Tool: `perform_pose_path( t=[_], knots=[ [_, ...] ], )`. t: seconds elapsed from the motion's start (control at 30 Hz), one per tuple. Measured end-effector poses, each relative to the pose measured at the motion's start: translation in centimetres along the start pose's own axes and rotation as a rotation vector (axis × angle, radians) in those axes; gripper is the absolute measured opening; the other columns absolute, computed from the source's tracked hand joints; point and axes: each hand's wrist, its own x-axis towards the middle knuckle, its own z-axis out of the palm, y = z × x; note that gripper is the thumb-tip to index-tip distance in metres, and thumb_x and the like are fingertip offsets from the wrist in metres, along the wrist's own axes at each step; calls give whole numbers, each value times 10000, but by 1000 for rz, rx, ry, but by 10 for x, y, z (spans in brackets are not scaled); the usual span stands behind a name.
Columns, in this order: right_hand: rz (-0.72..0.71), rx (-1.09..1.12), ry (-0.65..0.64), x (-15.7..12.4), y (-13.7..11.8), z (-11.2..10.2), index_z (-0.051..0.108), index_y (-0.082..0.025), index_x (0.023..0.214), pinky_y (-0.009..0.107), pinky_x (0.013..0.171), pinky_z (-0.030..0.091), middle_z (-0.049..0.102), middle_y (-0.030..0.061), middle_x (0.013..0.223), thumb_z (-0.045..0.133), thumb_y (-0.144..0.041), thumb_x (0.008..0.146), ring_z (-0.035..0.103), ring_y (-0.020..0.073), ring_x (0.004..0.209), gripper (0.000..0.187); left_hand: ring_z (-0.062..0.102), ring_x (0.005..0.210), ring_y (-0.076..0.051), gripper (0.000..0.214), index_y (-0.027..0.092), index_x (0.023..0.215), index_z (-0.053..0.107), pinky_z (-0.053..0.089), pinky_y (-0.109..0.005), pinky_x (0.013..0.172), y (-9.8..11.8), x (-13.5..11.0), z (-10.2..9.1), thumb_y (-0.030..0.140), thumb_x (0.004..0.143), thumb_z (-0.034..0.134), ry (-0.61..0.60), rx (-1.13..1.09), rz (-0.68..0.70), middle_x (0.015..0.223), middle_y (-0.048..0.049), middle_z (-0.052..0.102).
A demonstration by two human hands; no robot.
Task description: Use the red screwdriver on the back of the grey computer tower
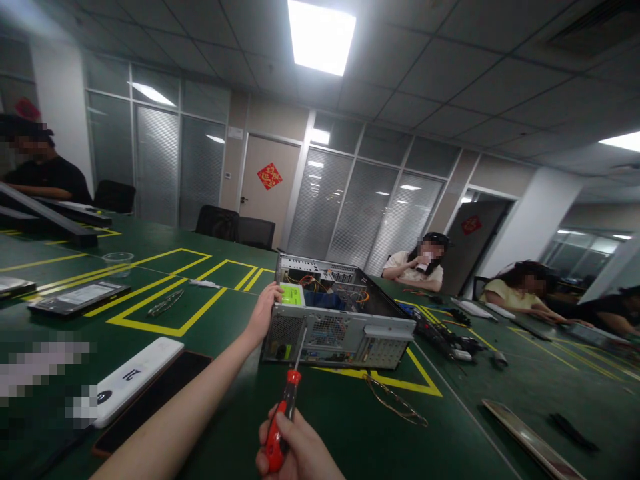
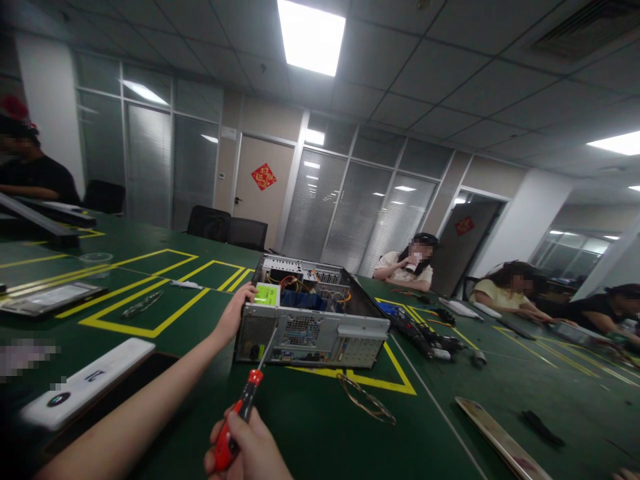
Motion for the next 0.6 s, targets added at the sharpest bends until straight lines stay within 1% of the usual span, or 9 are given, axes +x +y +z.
perform_pose_path(
  t=[0.23,0.4,0.6],
  knots=[
    [-5,5,-22,-3,-10,3,433,-218,872,202,435,172,584,-61,674,821,-591,478,511,65,474,667,425,1302,-217,374,213,733,507,288,-397,1148,1,-1,-1,406,941,262,1,-2,0,1108,-84,607],
    [10,5,14,-4,-13,4,442,-220,858,202,424,132,581,-75,648,832,-597,437,495,58,460,687,434,1290,-218,390,209,732,513,290,-396,1147,1,-1,-1,414,942,255,-3,5,7,1098,-89,608],
    [10,2,30,-4,-14,2,454,-218,884,198,415,124,581,-69,664,818,-597,462,490,58,461,673,437,1284,-214,406,209,730,513,296,-385,1140,1,0,-1,435,940,249,0,11,17,1097,-90,611]
  ],
)
